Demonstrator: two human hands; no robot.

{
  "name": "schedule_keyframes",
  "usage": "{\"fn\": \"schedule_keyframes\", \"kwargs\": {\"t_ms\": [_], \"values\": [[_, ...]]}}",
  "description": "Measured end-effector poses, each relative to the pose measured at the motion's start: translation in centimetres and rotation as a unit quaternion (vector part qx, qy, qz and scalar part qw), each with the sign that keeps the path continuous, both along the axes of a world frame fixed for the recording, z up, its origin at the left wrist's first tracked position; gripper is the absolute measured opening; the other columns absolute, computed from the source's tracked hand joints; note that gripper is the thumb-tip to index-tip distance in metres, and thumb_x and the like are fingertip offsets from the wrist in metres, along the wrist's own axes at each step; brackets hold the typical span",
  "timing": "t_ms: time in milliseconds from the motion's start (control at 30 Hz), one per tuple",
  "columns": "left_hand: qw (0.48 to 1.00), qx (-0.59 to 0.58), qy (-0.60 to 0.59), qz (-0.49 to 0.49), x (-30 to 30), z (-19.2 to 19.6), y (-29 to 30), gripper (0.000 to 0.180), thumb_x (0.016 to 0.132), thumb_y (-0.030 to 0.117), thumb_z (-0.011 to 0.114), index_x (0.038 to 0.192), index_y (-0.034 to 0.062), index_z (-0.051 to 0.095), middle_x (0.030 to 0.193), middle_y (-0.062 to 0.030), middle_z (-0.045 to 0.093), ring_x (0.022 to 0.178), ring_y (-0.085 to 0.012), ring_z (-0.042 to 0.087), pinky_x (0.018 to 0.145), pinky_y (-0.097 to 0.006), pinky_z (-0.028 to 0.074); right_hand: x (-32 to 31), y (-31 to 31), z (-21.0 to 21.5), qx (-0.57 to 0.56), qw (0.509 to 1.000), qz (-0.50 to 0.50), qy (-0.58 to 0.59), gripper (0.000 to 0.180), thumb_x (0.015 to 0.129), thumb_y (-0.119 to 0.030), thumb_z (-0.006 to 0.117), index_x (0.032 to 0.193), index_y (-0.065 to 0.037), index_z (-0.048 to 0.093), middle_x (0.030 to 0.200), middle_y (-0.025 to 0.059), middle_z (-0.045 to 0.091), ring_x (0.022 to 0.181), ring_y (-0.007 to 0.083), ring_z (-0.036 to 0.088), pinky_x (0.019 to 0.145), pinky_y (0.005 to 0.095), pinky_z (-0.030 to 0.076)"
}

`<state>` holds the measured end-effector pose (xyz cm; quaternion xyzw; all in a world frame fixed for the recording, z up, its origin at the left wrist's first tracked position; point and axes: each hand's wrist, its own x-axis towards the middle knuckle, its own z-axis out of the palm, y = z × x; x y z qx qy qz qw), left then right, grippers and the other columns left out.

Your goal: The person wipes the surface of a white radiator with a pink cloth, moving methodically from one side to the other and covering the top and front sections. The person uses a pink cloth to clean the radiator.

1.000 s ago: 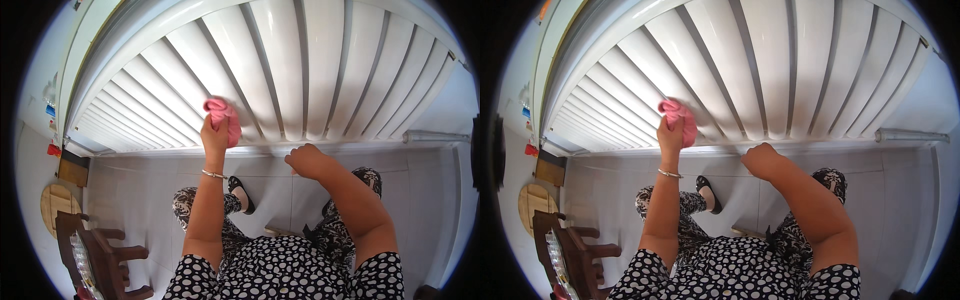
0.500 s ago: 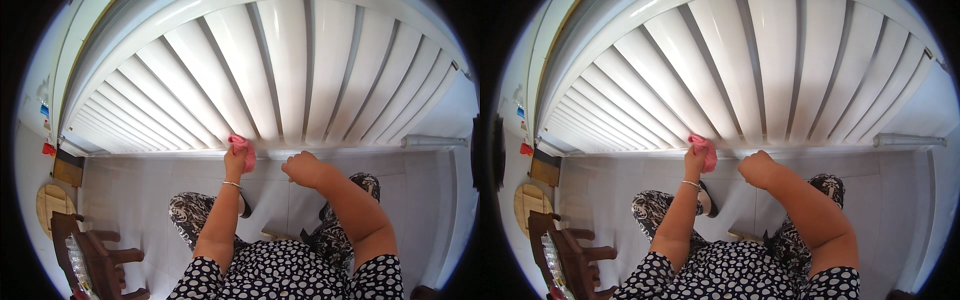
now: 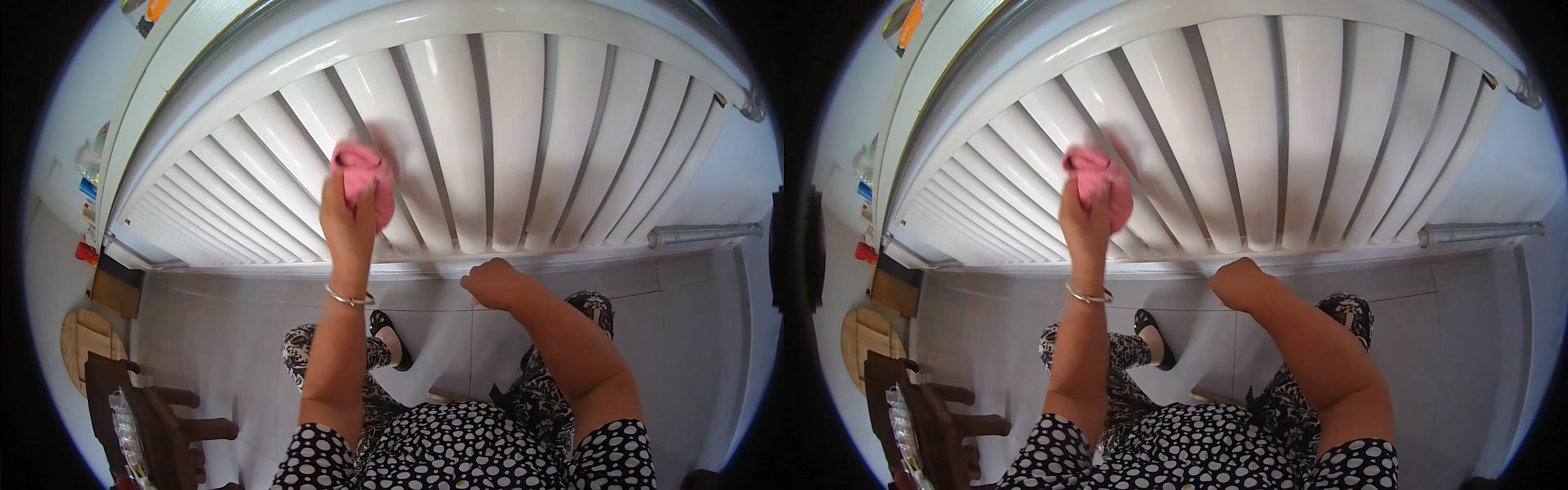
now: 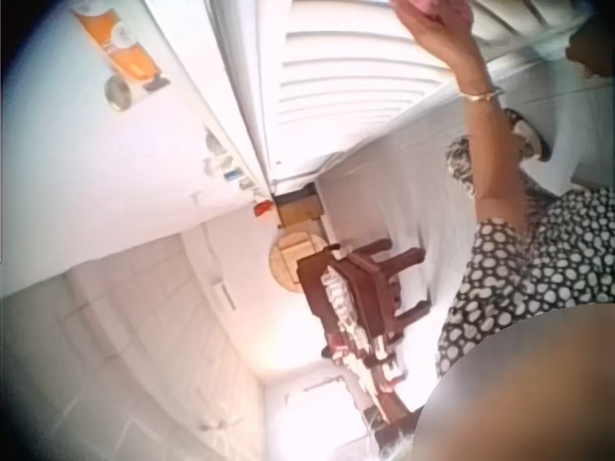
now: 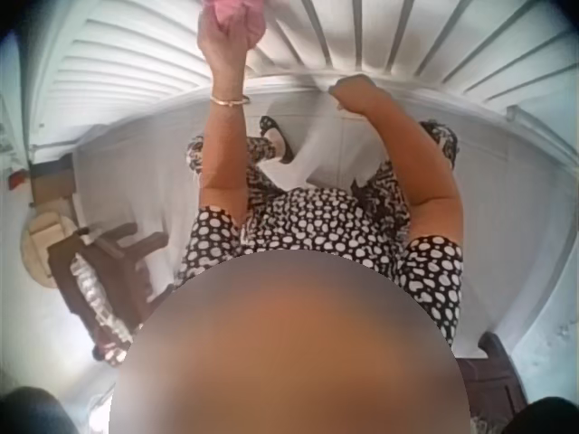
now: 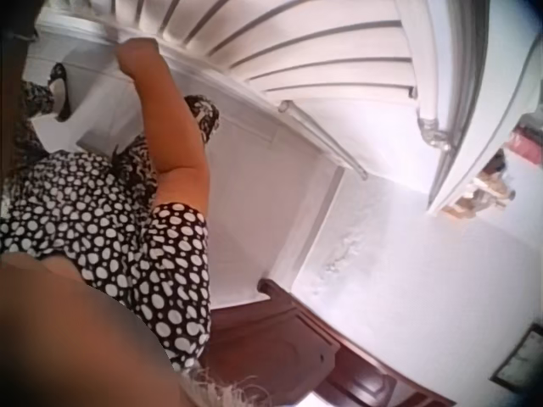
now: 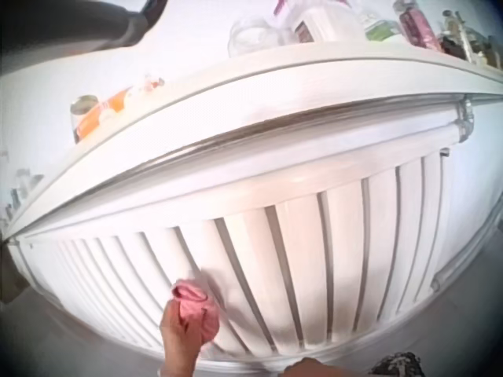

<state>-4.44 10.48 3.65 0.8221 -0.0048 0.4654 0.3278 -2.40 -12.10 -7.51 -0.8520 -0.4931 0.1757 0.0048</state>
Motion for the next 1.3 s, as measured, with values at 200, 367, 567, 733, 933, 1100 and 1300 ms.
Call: {"fn": "schedule_keyframes", "kwargs": {"t_ms": [200, 367, 567, 733, 933, 1100, 1300], "values": [[0.989, -0.021, -0.148, -0.012, 3.4, 8.8, -0.5, 0.035, 0.086, 0.015, 0.066, 0.113, -0.0052, 0.056, 0.091, -0.0194, 0.062, 0.081, -0.0244, 0.061, 0.073, -0.033, 0.049, 0.3, -0.2, 0.5, -0.012, 1.000, -0.026, 0.008, 0.024, 0.081, -0.028, 0.067, 0.090, -0.006, 0.060, 0.088, 0.0129, 0.063, 0.085, 0.0308, 0.063, 0.071, 0.0437, 0.048], [0.999, 0.011, -0.016, 0.043, 2.9, 5.9, -2.0, 0.031, 0.084, 0.020, 0.068, 0.101, -0.0050, 0.060, 0.075, -0.0181, 0.062, 0.065, -0.0270, 0.062, 0.063, -0.033, 0.049, 0.0, -0.2, 0.9, 0.019, 0.999, -0.019, -0.030, 0.018, 0.079, -0.021, 0.065, 0.087, -0.005, 0.061, 0.085, 0.0127, 0.064, 0.082, 0.0300, 0.064, 0.069, 0.0426, 0.049], [0.999, -0.016, 0.041, -0.011, 1.9, -0.7, -1.8, 0.026, 0.084, 0.018, 0.066, 0.097, -0.0036, 0.060, 0.073, -0.0172, 0.062, 0.065, -0.0249, 0.062, 0.061, -0.032, 0.048, -0.8, -1.1, 2.3, 0.068, 0.996, -0.007, -0.056, 0.014, 0.079, -0.017, 0.064, 0.087, -0.006, 0.064, 0.082, 0.0118, 0.065, 0.080, 0.0287, 0.065, 0.070, 0.0400, 0.049], [0.987, -0.095, 0.124, -0.044, 1.0, -6.8, -1.9, 0.023, 0.084, 0.018, 0.066, 0.097, -0.0005, 0.061, 0.079, -0.0161, 0.065, 0.071, -0.0243, 0.064, 0.066, -0.031, 0.049, -0.8, -2.0, 3.5, 0.078, 0.994, -0.033, -0.062, 0.025, 0.081, -0.025, 0.067, 0.092, -0.005, 0.060, 0.085, 0.0115, 0.062, 0.084, 0.0288, 0.063, 0.075, 0.0390, 0.047], [0.961, -0.146, 0.231, -0.044, 0.5, -13.1, -2.0, 0.027, 0.083, 0.020, 0.067, 0.098, -0.0013, 0.062, 0.082, -0.0179, 0.067, 0.074, -0.0250, 0.066, 0.068, -0.033, 0.049, -1.2, -1.7, 4.6, 0.054, 0.997, -0.029, -0.049, 0.016, 0.080, -0.019, 0.067, 0.090, -0.007, 0.064, 0.088, 0.0109, 0.065, 0.086, 0.0269, 0.065, 0.076, 0.0393, 0.046], [0.937, -0.166, 0.305, -0.039, 0.3, -17.8, -2.1, 0.030, 0.082, 0.021, 0.067, 0.102, -0.0008, 0.063, 0.085, -0.0197, 0.067, 0.078, -0.0262, 0.067, 0.069, -0.033, 0.049, -1.3, -1.3, 4.2, 0.037, 0.999, -0.015, -0.024, 0.023, 0.082, -0.026, 0.067, 0.089, -0.005, 0.061, 0.086, 0.0111, 0.063, 0.084, 0.0288, 0.063, 0.076, 0.0387, 0.048], [0.924, -0.216, 0.312, -0.052, -0.1, -22.4, -1.9, 0.032, 0.080, 0.023, 0.069, 0.101, -0.0007, 0.065, 0.086, -0.0179, 0.069, 0.079, -0.0235, 0.067, 0.070, -0.033, 0.050, -1.0, -0.9, 3.9, 0.022, 1.000, -0.007, -0.017, 0.026, 0.083, -0.030, 0.066, 0.089, -0.005, 0.061, 0.086, 0.0112, 0.063, 0.085, 0.0290, 0.063, 0.076, 0.0391, 0.048]]}}
